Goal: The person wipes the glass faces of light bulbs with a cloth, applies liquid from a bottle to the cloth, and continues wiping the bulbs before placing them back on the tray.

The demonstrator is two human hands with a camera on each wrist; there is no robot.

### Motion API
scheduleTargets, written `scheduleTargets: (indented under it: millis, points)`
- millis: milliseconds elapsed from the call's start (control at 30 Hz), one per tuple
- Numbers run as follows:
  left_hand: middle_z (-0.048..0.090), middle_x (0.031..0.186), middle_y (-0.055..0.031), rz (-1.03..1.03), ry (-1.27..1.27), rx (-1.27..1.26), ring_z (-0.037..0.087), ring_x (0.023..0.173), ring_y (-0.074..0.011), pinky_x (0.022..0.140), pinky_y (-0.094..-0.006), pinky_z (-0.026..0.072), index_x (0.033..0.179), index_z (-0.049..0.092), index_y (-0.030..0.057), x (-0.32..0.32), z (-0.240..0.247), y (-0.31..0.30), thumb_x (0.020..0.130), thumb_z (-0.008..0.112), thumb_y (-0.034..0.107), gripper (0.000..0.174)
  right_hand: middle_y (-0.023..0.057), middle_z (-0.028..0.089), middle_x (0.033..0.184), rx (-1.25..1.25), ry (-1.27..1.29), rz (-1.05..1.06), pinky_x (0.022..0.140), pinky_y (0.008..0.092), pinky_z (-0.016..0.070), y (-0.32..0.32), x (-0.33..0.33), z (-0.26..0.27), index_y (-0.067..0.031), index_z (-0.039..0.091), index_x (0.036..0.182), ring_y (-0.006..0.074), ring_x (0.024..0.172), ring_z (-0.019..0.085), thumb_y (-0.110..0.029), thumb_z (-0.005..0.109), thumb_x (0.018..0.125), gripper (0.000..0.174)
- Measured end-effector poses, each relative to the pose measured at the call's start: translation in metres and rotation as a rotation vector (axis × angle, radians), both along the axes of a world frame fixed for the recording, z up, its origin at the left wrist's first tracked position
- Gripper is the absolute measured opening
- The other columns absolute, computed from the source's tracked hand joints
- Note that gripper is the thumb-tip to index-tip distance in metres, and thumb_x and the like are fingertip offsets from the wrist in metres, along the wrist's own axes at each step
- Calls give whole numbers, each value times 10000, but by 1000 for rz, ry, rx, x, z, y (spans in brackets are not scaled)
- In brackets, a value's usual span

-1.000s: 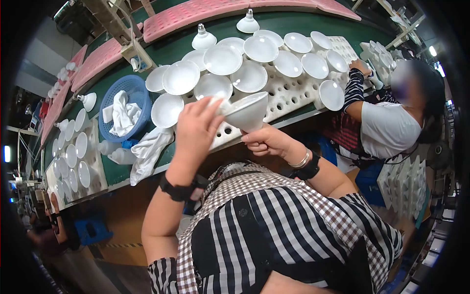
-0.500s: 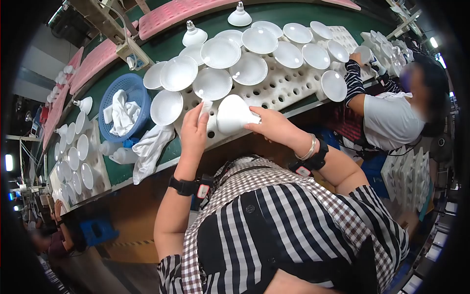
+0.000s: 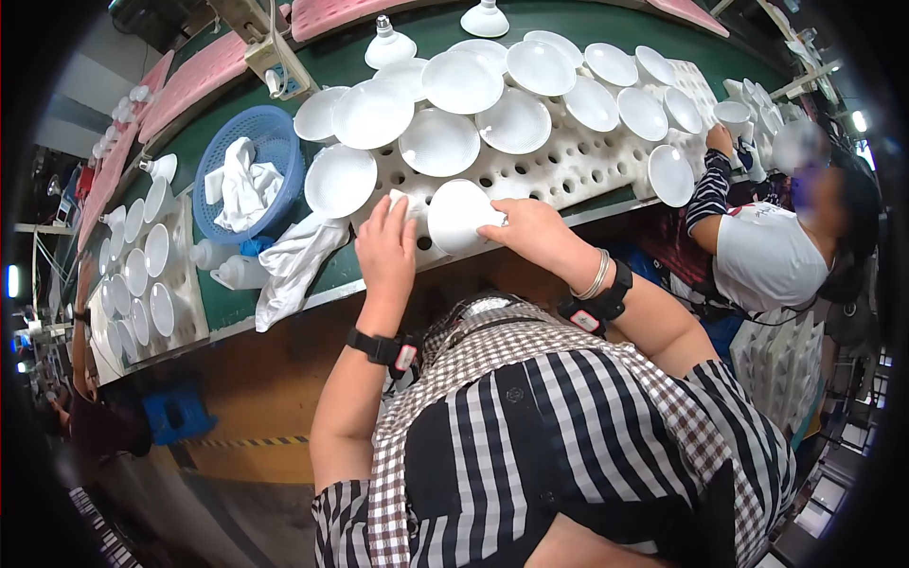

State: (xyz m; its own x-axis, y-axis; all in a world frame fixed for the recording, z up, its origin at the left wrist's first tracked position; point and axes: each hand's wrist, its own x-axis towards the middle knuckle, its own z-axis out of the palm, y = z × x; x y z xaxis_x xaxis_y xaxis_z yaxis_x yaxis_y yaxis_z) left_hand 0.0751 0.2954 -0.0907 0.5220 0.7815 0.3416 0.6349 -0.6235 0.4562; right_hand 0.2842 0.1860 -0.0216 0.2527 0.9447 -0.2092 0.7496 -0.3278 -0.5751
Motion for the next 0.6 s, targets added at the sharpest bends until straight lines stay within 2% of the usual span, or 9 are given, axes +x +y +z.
scheduleTargets:
  millis: [133,167,267,333,433,467,500,533,600]
  points:
    - [514,1316,-159,-360,109,171,512,1093,-309,885,-426,404,1254,582,149,21,44,-29,734,737,223,548,210,671,866,-38,-22,40,755,433,506,6,-17,-1,22,642,1030,377,836,643,-341,670,799,432]
    - [543,1290,-124,-349,11,111,509,1133,-300,933,-424,403,1228,588,120,28,43,-37,593,802,164,671,205,668,850,-36,-45,99,749,440,506,6,-21,-2,15,642,1034,381,827,640,-343,674,794,432]
    - [559,1266,-95,-258,46,-38,513,1125,-294,932,-417,403,1177,602,103,25,29,-26,577,804,162,637,193,655,821,-19,-54,189,731,440,506,12,-28,0,-11,637,1082,369,795,638,-298,694,789,413]
    - [609,1168,-97,-235,-32,-2,552,1036,-297,855,-415,435,1093,633,92,19,18,-19,601,814,208,537,165,649,803,152,174,245,709,400,511,16,-26,-2,-34,628,1149,315,749,634,-233,716,789,420]
    - [667,968,-107,-20,-411,-350,619,924,-261,819,-357,488,1023,649,33,9,4,-11,681,809,202,413,116,622,979,216,302,192,788,341,492,11,-17,-2,-69,561,1289,229,862,595,-211,765,763,582]
    - [661,976,-74,32,-620,-831,619,961,-182,841,-313,482,1051,637,19,1,13,-10,742,792,202,391,103,603,1046,345,324,144,823,336,481,8,-12,-3,-84,531,1332,214,911,577,-223,782,750,649]
    - [650,1003,-68,54,-794,-998,614,965,-165,846,-303,482,1087,618,15,-4,16,-12,762,776,188,401,168,534,1234,258,329,123,914,374,447,4,-4,1,-49,423,1405,269,1136,541,-347,814,711,850]
    - [638,1030,-63,78,-969,-1164,609,970,-147,850,-293,481,1124,600,10,-8,18,-14,781,759,174,412,168,534,1234,256,333,126,914,374,447,-1,-1,-4,-49,423,1405,269,1136,541,-347,814,711,850]
    - [631,1059,-72,48,-1076,-1259,608,970,-158,860,-305,482,1159,576,13,-11,33,-21,794,744,162,429,201,419,1387,197,670,56,1017,373,402,-11,-2,-13,-70,215,1508,277,1265,464,-371,863,660,1109]
